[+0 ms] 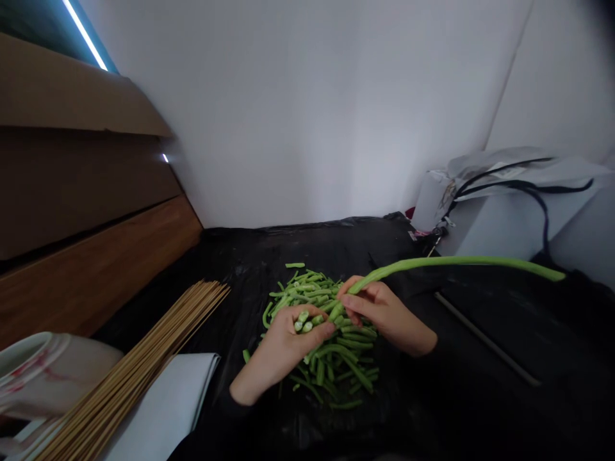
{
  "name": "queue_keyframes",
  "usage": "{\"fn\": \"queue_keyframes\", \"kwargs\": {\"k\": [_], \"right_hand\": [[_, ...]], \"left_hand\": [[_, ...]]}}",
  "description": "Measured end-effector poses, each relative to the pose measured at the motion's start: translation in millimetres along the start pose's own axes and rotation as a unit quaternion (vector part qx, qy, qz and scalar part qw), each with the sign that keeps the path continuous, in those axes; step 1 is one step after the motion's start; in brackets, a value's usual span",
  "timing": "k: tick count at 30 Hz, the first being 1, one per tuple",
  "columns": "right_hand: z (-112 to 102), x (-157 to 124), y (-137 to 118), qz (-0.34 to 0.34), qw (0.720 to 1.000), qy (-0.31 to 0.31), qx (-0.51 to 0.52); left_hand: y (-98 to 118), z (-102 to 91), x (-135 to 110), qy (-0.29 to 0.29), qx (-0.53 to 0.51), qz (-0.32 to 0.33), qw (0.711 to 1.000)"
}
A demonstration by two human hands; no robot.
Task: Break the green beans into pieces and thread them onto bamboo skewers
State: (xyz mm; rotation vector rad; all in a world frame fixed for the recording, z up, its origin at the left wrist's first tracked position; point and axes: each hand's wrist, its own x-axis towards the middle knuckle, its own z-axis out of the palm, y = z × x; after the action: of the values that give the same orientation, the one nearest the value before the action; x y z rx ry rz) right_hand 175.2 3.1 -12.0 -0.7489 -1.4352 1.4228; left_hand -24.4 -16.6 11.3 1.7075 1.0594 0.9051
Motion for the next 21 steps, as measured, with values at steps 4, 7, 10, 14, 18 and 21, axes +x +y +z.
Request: {"fn": "queue_keyframes", "kwargs": {"k": [4, 7, 10, 14, 18, 21], "right_hand": [[2.4, 0.6, -1.2, -0.002, 0.999, 0.011, -0.040], [5.4, -1.3, -4.0, 0.009, 0.999, 0.009, -0.047], [6.6, -3.0, -5.7, 0.018, 0.999, 0.007, -0.043], [6.1, -3.9, -8.4, -0.003, 0.999, 0.051, -0.012], [7.0, -4.1, -12.0, 0.010, 0.993, 0.079, 0.087], [8.8, -4.2, -11.9, 0.032, 0.988, 0.059, 0.141]], "left_hand": [[-4.9, 2.1, 0.7, 0.044, 0.103, 0.082, 0.990], [-6.6, 2.2, -0.2, 0.044, 0.159, 0.108, 0.980], [-4.7, 2.0, -1.1, 0.031, 0.173, 0.114, 0.978], [0.1, 2.0, -1.6, 0.033, 0.148, 0.138, 0.979], [3.7, 3.0, -2.5, 0.067, 0.098, 0.153, 0.981], [4.6, 4.1, -3.5, 0.096, 0.067, 0.159, 0.980]]}}
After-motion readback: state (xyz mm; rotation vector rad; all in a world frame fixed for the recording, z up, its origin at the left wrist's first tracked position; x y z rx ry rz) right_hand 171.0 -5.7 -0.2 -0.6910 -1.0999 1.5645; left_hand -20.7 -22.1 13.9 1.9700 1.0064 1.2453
